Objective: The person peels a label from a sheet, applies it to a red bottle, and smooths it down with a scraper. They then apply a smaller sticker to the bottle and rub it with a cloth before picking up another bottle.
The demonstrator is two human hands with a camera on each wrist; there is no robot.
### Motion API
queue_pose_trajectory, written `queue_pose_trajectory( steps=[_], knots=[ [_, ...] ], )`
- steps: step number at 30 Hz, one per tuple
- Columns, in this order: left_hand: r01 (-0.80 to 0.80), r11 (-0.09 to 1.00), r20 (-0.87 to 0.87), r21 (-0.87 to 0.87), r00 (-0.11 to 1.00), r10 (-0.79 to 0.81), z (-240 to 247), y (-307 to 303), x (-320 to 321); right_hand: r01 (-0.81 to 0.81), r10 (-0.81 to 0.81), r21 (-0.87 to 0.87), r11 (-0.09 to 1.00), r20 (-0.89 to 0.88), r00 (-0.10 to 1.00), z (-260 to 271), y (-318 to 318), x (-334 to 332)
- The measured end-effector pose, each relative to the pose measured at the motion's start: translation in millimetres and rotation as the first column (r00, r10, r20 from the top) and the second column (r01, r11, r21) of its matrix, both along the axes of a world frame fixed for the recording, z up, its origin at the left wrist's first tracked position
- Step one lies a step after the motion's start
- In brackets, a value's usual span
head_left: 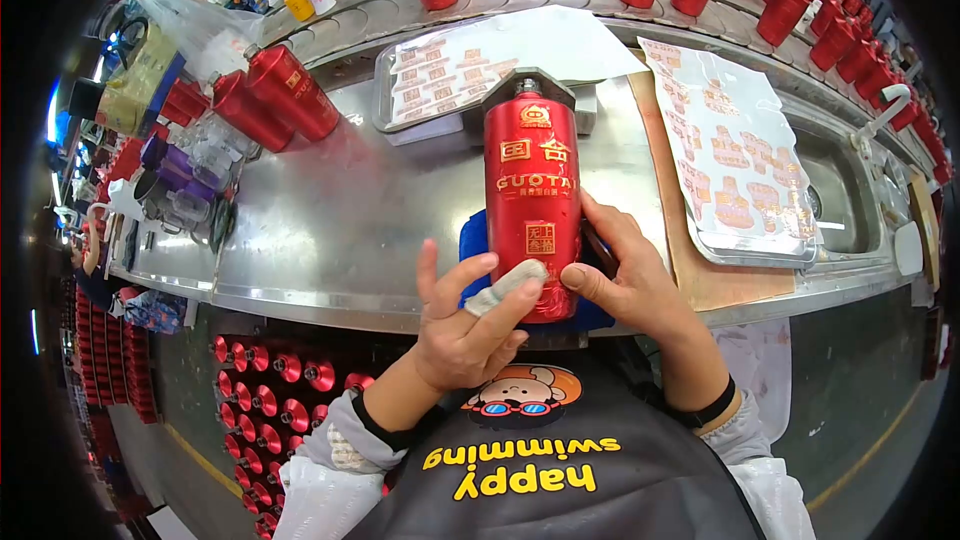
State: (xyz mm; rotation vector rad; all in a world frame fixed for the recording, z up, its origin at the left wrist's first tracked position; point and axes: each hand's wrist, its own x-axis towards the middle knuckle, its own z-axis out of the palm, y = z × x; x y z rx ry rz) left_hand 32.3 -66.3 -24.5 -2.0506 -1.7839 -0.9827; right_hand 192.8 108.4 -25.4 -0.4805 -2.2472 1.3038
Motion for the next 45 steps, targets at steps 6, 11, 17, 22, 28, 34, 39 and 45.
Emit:
queue_pose_trajectory(
  steps=[6, 11, 17, 22, 28, 34, 39, 45],
  knots=[
    [-0.057, 0.998, -0.048, -0.009, 0.997, 0.057, 1.5, -19.1, -6.8, 0.051, -0.057, -0.05, 0.997, -0.119, 0.991, -10.5, 6.5, 8.4],
    [0.198, 0.978, -0.13, -0.065, 0.97, -0.206, 21.1, 15.1, -11.9, 0.218, -0.275, -0.255, 0.942, -0.215, 0.937, 20.8, 3.7, 14.1],
    [0.256, 0.959, -0.137, -0.123, 0.952, -0.272, 36.5, 48.3, -44.3, 0.217, -0.282, -0.271, 0.938, -0.232, 0.931, 25.0, 4.4, 13.1],
    [0.284, 0.955, -0.039, -0.088, 0.957, -0.288, 36.7, 70.4, -52.0, 0.06, -0.124, -0.298, 0.953, -0.202, 0.972, 43.9, 4.7, 12.7],
    [0.155, 0.986, 0.212, -0.061, 0.967, -0.139, 35.2, 52.9, -42.9, 0.243, -0.243, -0.021, 0.97, -0.155, 0.958, 49.0, 8.1, -11.2],
    [0.04, 0.998, 0.236, -0.039, 0.971, -0.03, 17.1, 35.1, -32.5, 0.38, -0.318, 0.279, 0.882, -0.243, 0.916, 50.6, 6.8, -17.1],
    [-0.089, 0.995, 0.354, -0.049, 0.93, 0.101, 1.8, 19.6, -17.5, -0.059, 0.236, 0.578, 0.814, -0.235, 0.943, 60.5, -29.0, -4.1],
    [-0.005, 1.0, 0.17, -0.011, 0.985, 0.007, 0.5, 6.7, 13.2, 0.096, -0.23, -0.496, 0.863, -0.216, 0.949, 18.4, -32.0, -2.6]
  ],
)
